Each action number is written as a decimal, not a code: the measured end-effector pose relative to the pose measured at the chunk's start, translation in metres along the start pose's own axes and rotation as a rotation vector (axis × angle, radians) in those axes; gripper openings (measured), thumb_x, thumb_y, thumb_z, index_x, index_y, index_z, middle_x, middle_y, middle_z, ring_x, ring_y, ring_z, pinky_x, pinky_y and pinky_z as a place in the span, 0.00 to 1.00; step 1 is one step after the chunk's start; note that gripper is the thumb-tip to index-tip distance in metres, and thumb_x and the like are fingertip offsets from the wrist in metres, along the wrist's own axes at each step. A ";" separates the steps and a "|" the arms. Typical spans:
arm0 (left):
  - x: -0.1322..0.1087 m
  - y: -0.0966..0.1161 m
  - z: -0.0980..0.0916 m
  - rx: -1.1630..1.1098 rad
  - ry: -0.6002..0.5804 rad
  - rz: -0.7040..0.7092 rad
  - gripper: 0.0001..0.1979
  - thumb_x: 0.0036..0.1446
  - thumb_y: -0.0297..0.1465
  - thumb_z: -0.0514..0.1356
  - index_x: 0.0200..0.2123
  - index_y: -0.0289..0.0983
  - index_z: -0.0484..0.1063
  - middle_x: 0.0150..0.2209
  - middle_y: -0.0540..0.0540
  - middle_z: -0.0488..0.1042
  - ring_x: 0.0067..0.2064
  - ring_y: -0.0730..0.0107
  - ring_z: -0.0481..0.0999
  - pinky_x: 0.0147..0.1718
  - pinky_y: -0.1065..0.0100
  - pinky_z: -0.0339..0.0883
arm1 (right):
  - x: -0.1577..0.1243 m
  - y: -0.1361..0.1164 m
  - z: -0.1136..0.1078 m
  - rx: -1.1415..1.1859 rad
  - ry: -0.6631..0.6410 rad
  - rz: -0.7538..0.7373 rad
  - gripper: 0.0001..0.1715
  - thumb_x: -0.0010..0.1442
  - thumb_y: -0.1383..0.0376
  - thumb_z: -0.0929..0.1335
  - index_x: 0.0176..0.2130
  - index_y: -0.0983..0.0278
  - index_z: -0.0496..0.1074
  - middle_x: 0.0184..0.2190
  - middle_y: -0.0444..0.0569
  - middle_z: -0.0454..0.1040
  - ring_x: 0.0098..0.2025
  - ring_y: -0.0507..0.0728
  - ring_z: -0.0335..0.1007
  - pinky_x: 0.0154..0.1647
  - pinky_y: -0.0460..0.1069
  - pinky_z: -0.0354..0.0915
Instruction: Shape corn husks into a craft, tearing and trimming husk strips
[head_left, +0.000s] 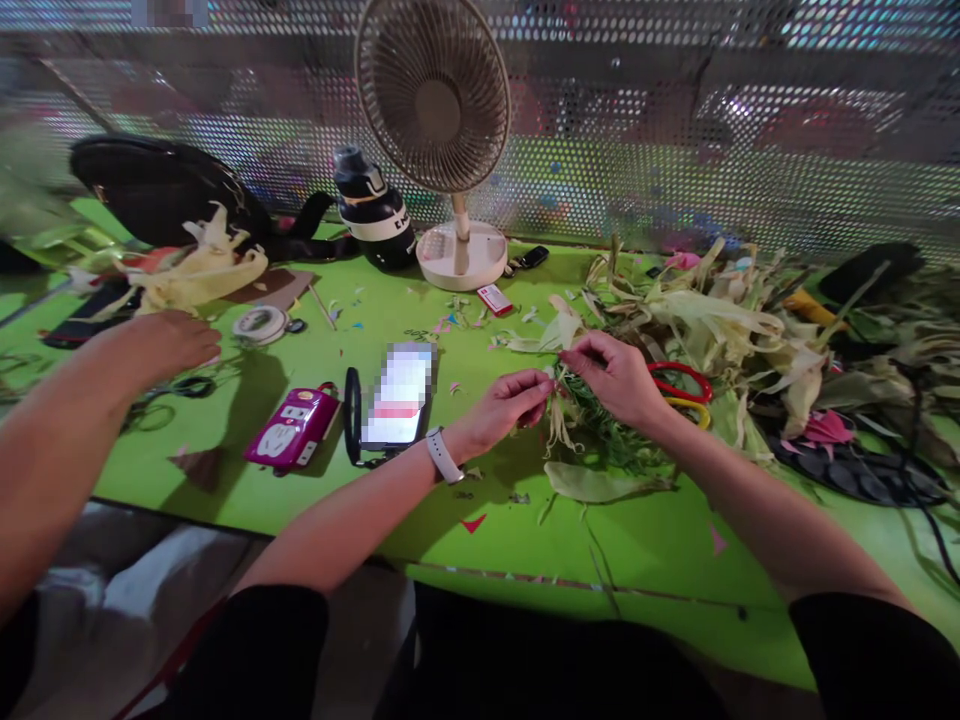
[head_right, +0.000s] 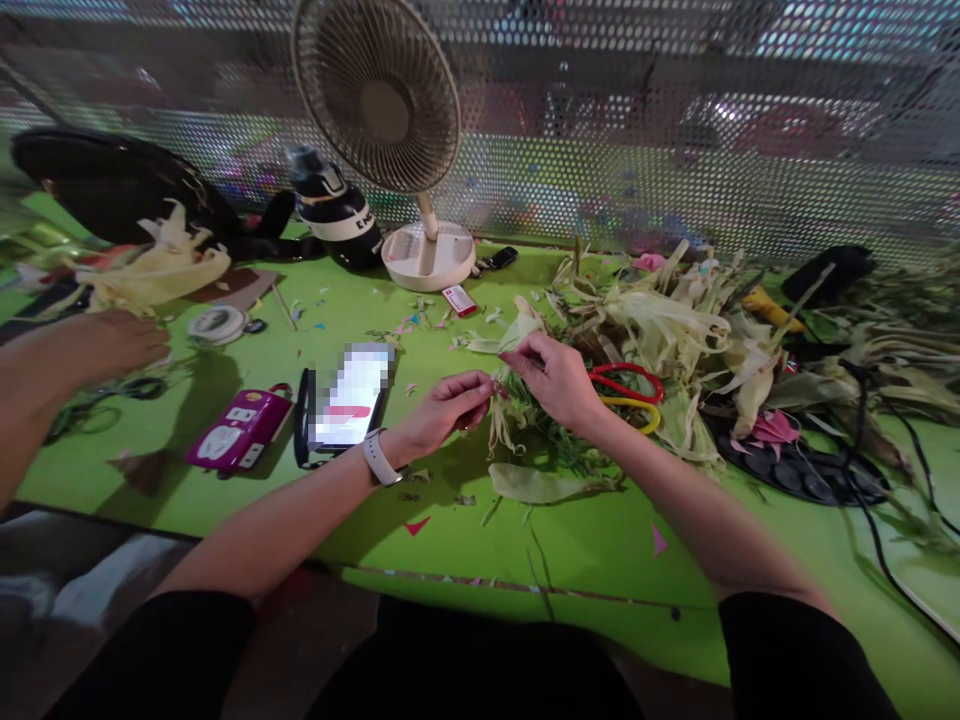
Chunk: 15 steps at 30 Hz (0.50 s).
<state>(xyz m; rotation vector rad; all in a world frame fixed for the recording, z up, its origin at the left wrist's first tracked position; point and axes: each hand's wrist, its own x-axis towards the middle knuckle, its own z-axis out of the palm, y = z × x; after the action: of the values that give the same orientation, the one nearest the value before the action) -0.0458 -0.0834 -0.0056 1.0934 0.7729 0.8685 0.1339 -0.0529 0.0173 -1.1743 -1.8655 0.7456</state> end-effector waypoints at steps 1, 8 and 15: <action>-0.001 0.000 0.000 0.018 -0.013 -0.002 0.19 0.51 0.46 0.66 0.29 0.35 0.70 0.19 0.55 0.64 0.20 0.81 0.59 0.20 0.74 0.49 | 0.000 0.001 0.000 -0.014 -0.001 -0.006 0.22 0.59 0.49 0.68 0.26 0.62 0.67 0.23 0.43 0.68 0.27 0.52 0.61 0.31 0.48 0.59; 0.004 -0.002 -0.002 -0.119 0.090 0.054 0.16 0.50 0.42 0.68 0.31 0.35 0.70 0.20 0.55 0.64 0.21 0.82 0.59 0.20 0.75 0.48 | 0.002 0.000 -0.005 -0.171 0.186 -0.174 0.14 0.62 0.54 0.66 0.31 0.60 0.70 0.32 0.51 0.73 0.38 0.59 0.67 0.42 0.54 0.63; 0.007 -0.004 -0.005 -0.289 0.165 -0.017 0.12 0.52 0.36 0.66 0.34 0.35 0.71 0.22 0.52 0.68 0.22 0.78 0.65 0.21 0.74 0.53 | 0.001 -0.004 -0.012 -0.073 -0.299 0.005 0.12 0.59 0.60 0.64 0.30 0.63 0.74 0.28 0.47 0.74 0.31 0.55 0.67 0.35 0.50 0.61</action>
<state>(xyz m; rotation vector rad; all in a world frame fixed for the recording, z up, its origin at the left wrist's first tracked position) -0.0463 -0.0758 -0.0118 0.7661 0.7643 1.0300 0.1421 -0.0524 0.0270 -1.1634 -2.1509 0.9022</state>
